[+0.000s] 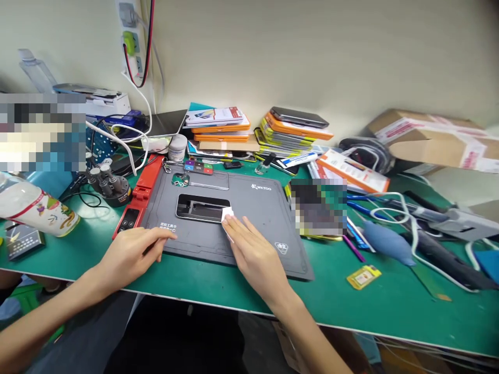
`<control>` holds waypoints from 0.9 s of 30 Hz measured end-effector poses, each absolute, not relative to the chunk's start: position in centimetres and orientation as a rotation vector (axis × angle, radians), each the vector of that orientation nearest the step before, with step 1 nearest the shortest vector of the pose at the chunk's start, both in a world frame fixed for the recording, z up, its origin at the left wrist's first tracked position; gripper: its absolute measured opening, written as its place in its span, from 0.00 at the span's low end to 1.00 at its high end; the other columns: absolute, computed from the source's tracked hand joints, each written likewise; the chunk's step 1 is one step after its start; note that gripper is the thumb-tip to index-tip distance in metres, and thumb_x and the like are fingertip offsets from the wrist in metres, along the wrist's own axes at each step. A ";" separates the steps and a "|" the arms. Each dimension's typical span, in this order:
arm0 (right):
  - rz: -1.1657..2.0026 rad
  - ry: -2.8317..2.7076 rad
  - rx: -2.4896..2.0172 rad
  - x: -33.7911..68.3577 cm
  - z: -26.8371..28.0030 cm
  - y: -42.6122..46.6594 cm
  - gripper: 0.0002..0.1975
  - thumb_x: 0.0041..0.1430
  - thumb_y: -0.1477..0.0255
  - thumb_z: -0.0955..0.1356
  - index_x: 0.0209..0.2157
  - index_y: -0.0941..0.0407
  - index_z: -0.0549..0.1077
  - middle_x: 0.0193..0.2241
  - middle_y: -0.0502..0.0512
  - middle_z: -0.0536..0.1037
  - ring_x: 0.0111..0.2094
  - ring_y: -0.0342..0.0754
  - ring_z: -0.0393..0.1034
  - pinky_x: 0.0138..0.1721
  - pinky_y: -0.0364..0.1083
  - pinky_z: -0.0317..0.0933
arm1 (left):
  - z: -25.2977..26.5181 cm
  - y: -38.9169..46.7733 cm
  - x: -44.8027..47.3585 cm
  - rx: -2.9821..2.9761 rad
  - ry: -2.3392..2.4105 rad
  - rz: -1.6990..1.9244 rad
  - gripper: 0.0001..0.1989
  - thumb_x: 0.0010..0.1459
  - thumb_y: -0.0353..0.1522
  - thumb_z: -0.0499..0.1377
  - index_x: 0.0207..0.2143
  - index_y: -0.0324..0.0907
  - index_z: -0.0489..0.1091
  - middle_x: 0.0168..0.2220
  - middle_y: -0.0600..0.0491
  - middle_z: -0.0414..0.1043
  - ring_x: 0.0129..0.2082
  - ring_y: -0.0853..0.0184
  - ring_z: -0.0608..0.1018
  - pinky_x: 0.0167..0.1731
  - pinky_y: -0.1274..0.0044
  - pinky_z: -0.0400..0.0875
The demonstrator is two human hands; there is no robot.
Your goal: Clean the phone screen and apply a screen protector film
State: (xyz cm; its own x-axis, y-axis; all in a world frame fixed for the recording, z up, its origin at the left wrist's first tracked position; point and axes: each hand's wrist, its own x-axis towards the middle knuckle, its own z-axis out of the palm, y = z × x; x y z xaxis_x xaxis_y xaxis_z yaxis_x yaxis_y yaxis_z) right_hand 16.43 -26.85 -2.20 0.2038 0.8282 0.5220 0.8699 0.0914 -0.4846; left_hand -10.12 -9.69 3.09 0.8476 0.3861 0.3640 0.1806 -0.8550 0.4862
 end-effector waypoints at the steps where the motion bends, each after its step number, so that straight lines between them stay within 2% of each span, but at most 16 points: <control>1: -0.094 -1.670 -1.713 16.3 -2.6 -26.9 0.25 0.74 0.77 0.63 0.68 0.51 0.71 0.64 0.55 0.75 0.65 0.58 0.72 0.71 0.67 0.62 | 2.9 -10.1 -11.0 2.577 0.438 0.686 0.12 0.73 0.28 0.54 0.52 0.47 0.74 0.26 0.64 0.77 0.28 0.74 0.80 0.37 0.82 0.71; 3: -0.153 -1.744 -1.731 16.1 -3.0 -27.1 0.27 0.74 0.77 0.64 0.71 0.51 0.66 0.67 0.57 0.71 0.67 0.59 0.69 0.71 0.68 0.62 | 2.5 -10.8 -12.7 2.565 0.493 0.769 0.12 0.72 0.27 0.56 0.51 0.47 0.74 0.26 0.64 0.76 0.27 0.75 0.79 0.37 0.82 0.72; 6: -0.223 -1.806 -1.761 16.5 -3.2 -27.4 0.30 0.74 0.75 0.64 0.74 0.51 0.61 0.67 0.58 0.70 0.67 0.60 0.69 0.69 0.68 0.65 | 1.7 -11.9 -15.2 2.538 0.602 0.870 0.12 0.71 0.26 0.57 0.51 0.47 0.75 0.26 0.64 0.76 0.25 0.75 0.78 0.35 0.81 0.72; 10: -0.324 -1.875 -1.767 17.7 -3.3 -27.0 0.28 0.75 0.74 0.64 0.73 0.53 0.62 0.65 0.60 0.75 0.63 0.60 0.74 0.68 0.65 0.67 | 0.1 -14.1 -18.2 2.432 0.853 0.973 0.11 0.71 0.25 0.56 0.49 0.46 0.75 0.24 0.63 0.75 0.23 0.74 0.77 0.33 0.79 0.73; 13: -0.310 -1.900 -1.790 18.8 -3.7 -25.7 0.26 0.77 0.69 0.62 0.73 0.51 0.64 0.65 0.57 0.75 0.63 0.60 0.74 0.69 0.63 0.66 | -1.1 -15.5 -20.2 2.284 1.144 1.025 0.10 0.73 0.27 0.55 0.48 0.43 0.75 0.23 0.61 0.75 0.23 0.73 0.78 0.33 0.78 0.74; 17: -0.259 -1.874 -1.853 19.7 -4.4 -23.6 0.27 0.78 0.64 0.58 0.74 0.49 0.62 0.67 0.56 0.73 0.65 0.60 0.72 0.69 0.62 0.66 | -1.4 -15.9 -22.6 2.198 1.418 1.156 0.08 0.73 0.29 0.55 0.48 0.43 0.74 0.30 0.57 0.75 0.29 0.71 0.78 0.35 0.76 0.74; 21: -0.292 -1.869 -1.880 19.1 -4.4 -24.0 0.28 0.79 0.64 0.58 0.76 0.48 0.57 0.68 0.56 0.71 0.66 0.60 0.70 0.68 0.63 0.66 | 0.0 -14.1 -25.6 2.259 1.730 1.412 0.06 0.69 0.32 0.62 0.47 0.43 0.73 0.41 0.52 0.75 0.36 0.68 0.76 0.39 0.71 0.73; 22: -0.317 -1.878 -1.875 18.9 -4.3 -24.4 0.29 0.78 0.64 0.59 0.76 0.48 0.55 0.68 0.57 0.71 0.66 0.60 0.70 0.68 0.63 0.66 | 0.3 -13.3 -26.6 2.211 1.816 1.491 0.09 0.68 0.34 0.63 0.49 0.43 0.72 0.45 0.51 0.74 0.40 0.66 0.76 0.42 0.69 0.73; 24: -0.361 -1.910 -1.837 18.3 -4.0 -25.5 0.31 0.78 0.67 0.60 0.77 0.49 0.52 0.69 0.58 0.70 0.66 0.60 0.70 0.69 0.64 0.65 | 0.9 -11.2 -29.0 2.046 1.961 1.691 0.21 0.66 0.37 0.66 0.58 0.44 0.67 0.58 0.49 0.70 0.54 0.59 0.75 0.48 0.65 0.73; 25: -0.371 -1.927 -1.812 18.1 -3.8 -25.9 0.31 0.78 0.68 0.61 0.77 0.49 0.51 0.69 0.59 0.69 0.66 0.61 0.70 0.69 0.64 0.65 | 1.0 -10.0 -30.3 1.965 1.998 1.690 0.28 0.66 0.39 0.66 0.64 0.45 0.62 0.65 0.49 0.65 0.59 0.56 0.73 0.51 0.64 0.72; 26: -0.374 -1.937 -1.790 17.9 -3.6 -26.2 0.31 0.77 0.69 0.61 0.77 0.50 0.52 0.69 0.60 0.69 0.66 0.61 0.70 0.69 0.64 0.64 | 1.2 -8.7 -31.6 1.911 2.004 1.720 0.32 0.65 0.41 0.66 0.66 0.46 0.58 0.67 0.50 0.63 0.60 0.53 0.72 0.49 0.62 0.71; 27: -0.371 -1.933 -1.778 17.7 -3.5 -26.3 0.31 0.77 0.70 0.62 0.77 0.51 0.54 0.69 0.60 0.69 0.66 0.61 0.70 0.69 0.64 0.65 | 1.2 -7.4 -32.7 1.977 1.913 1.556 0.36 0.69 0.42 0.62 0.71 0.48 0.49 0.70 0.50 0.60 0.63 0.51 0.70 0.48 0.61 0.70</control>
